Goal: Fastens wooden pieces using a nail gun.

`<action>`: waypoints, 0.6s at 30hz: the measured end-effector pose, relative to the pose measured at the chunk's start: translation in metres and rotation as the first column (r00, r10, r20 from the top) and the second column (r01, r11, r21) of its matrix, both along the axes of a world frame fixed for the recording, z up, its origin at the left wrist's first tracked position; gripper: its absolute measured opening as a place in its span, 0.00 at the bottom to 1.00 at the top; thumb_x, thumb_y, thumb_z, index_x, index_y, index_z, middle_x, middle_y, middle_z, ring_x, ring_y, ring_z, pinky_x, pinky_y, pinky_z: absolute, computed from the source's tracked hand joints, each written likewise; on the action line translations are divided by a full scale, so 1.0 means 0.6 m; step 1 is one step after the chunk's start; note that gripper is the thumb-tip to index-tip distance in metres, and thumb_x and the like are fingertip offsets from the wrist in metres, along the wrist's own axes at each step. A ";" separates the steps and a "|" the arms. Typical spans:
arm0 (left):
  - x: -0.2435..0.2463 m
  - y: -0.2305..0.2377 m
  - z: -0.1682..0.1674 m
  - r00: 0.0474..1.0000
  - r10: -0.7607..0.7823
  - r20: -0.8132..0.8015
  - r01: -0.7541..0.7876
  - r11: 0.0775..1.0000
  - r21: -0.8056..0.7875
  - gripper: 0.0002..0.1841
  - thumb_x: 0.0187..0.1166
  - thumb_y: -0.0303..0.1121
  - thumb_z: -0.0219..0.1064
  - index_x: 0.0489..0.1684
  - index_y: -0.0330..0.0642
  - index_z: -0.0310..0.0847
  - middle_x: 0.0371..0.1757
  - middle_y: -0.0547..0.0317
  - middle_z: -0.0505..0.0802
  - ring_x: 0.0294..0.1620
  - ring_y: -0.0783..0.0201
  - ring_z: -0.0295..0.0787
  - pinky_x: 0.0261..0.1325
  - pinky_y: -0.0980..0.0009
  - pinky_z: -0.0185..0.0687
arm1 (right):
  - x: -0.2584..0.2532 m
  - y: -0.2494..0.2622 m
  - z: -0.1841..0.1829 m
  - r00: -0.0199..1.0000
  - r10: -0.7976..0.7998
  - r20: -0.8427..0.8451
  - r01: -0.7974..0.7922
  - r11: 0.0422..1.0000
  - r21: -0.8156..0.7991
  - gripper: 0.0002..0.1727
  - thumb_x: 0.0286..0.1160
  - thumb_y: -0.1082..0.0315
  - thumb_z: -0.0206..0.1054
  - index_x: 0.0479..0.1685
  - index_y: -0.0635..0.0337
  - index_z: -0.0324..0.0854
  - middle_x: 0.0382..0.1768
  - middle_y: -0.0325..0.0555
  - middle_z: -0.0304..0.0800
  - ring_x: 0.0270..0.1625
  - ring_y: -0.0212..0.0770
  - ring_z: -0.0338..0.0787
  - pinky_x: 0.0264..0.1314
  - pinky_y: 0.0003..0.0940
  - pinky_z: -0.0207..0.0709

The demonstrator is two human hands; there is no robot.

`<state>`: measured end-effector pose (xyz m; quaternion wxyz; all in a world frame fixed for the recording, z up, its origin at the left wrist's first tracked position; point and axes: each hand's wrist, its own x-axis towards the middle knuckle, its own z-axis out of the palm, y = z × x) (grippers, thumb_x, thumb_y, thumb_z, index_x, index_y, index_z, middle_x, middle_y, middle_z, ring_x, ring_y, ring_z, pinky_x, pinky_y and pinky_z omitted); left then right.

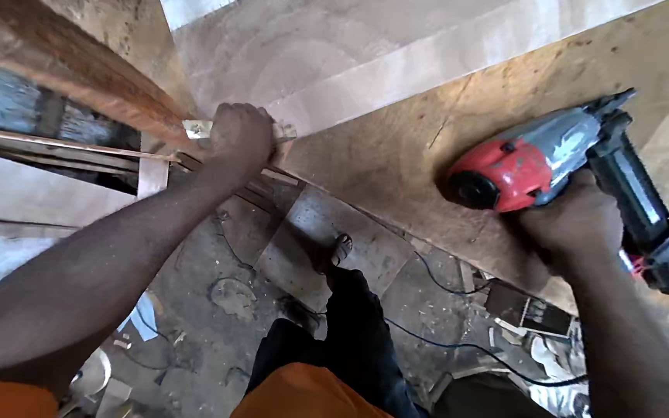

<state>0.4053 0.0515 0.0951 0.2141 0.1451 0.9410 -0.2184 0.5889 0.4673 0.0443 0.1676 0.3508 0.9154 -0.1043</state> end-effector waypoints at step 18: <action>-0.001 -0.003 -0.003 1.000 -0.012 -0.012 0.012 0.998 0.064 0.20 0.71 0.36 0.73 0.54 0.29 0.81 0.52 0.34 0.89 0.57 0.35 0.88 0.58 0.38 0.79 | 0.007 -0.011 -0.006 0.985 0.083 -0.150 -0.070 0.993 0.095 0.40 0.62 0.49 0.77 0.68 0.66 0.66 0.45 0.83 0.83 0.48 0.87 0.85 0.41 0.84 0.72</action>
